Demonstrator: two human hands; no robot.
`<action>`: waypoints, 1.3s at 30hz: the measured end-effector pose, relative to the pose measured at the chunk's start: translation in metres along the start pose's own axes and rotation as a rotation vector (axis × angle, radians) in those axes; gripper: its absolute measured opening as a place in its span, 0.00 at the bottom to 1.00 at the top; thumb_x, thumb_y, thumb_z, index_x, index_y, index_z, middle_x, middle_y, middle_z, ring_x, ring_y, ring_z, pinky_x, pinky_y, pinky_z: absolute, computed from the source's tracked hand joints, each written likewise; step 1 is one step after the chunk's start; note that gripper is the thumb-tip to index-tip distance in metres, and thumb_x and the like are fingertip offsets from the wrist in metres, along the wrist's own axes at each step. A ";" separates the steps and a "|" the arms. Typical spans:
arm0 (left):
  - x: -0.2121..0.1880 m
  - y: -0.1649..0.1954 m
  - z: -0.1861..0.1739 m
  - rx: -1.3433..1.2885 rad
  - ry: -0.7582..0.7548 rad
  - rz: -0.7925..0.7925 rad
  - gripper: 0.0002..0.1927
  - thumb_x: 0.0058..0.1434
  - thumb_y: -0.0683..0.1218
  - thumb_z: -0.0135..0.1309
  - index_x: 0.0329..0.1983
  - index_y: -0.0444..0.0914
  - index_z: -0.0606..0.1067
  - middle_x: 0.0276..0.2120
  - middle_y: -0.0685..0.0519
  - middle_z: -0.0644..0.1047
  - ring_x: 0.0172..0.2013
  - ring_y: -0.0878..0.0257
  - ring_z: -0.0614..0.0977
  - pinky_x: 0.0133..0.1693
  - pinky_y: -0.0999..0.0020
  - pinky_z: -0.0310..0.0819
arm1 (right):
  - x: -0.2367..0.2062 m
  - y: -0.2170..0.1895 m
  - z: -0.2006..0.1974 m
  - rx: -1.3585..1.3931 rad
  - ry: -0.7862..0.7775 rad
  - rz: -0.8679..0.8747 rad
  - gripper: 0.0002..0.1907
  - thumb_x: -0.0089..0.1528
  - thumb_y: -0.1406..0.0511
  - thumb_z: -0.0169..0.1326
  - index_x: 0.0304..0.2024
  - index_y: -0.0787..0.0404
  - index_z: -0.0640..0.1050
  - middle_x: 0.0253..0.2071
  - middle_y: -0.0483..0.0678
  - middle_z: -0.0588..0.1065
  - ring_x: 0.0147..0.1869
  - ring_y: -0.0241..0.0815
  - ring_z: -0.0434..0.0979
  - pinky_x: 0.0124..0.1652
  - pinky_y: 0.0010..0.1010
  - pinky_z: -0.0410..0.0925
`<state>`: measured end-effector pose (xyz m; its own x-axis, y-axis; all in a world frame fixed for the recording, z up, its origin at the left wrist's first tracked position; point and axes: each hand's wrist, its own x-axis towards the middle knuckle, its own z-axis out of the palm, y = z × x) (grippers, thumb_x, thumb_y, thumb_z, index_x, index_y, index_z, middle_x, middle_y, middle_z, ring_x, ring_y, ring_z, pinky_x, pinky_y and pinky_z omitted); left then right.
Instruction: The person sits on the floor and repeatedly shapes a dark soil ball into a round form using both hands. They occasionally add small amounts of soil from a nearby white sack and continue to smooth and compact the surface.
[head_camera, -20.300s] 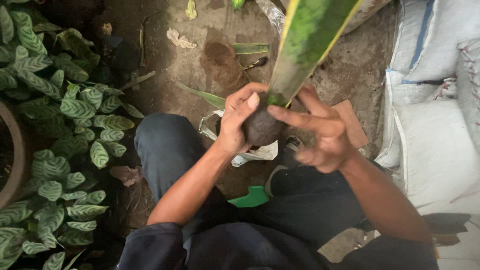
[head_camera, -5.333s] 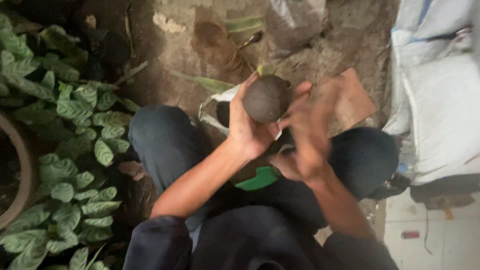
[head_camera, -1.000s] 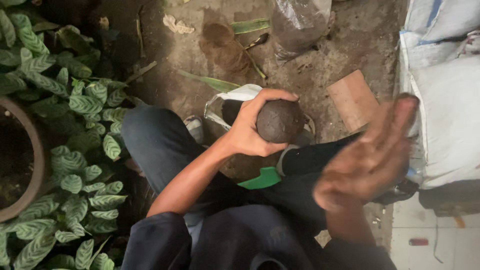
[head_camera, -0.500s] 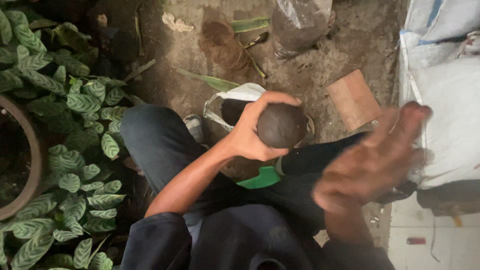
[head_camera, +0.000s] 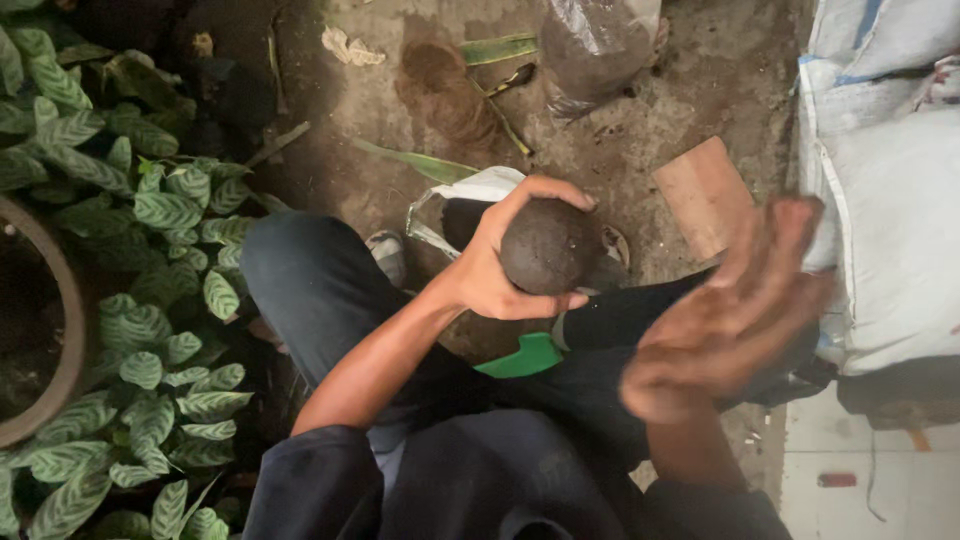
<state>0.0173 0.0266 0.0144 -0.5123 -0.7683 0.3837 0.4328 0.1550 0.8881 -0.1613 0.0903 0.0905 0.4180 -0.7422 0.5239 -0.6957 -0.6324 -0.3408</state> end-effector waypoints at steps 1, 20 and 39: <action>0.001 -0.001 -0.001 -0.005 0.002 0.012 0.40 0.51 0.40 0.72 0.66 0.38 0.66 0.54 0.52 0.75 0.55 0.66 0.77 0.59 0.70 0.72 | 0.000 0.000 0.001 -0.036 -0.008 -0.017 0.42 0.66 0.39 0.45 0.71 0.61 0.66 0.76 0.68 0.52 0.83 0.69 0.46 0.79 0.57 0.41; 0.000 -0.003 0.002 0.090 -0.004 -0.029 0.40 0.47 0.38 0.70 0.65 0.38 0.68 0.55 0.52 0.76 0.54 0.65 0.79 0.60 0.67 0.75 | -0.016 0.004 0.003 -0.205 -0.052 -0.015 0.41 0.65 0.38 0.43 0.70 0.57 0.68 0.75 0.71 0.48 0.82 0.72 0.40 0.76 0.66 0.39; 0.010 0.000 0.004 0.246 -0.055 0.024 0.40 0.45 0.39 0.69 0.64 0.38 0.69 0.59 0.49 0.77 0.60 0.56 0.81 0.64 0.63 0.74 | 0.010 -0.006 -0.023 0.056 -0.028 -0.022 0.36 0.68 0.40 0.44 0.66 0.56 0.72 0.71 0.72 0.54 0.75 0.78 0.50 0.73 0.64 0.40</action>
<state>0.0093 0.0211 0.0191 -0.5467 -0.7284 0.4130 0.2552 0.3249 0.9107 -0.1665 0.0915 0.1154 0.4494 -0.7333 0.5101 -0.6529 -0.6594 -0.3728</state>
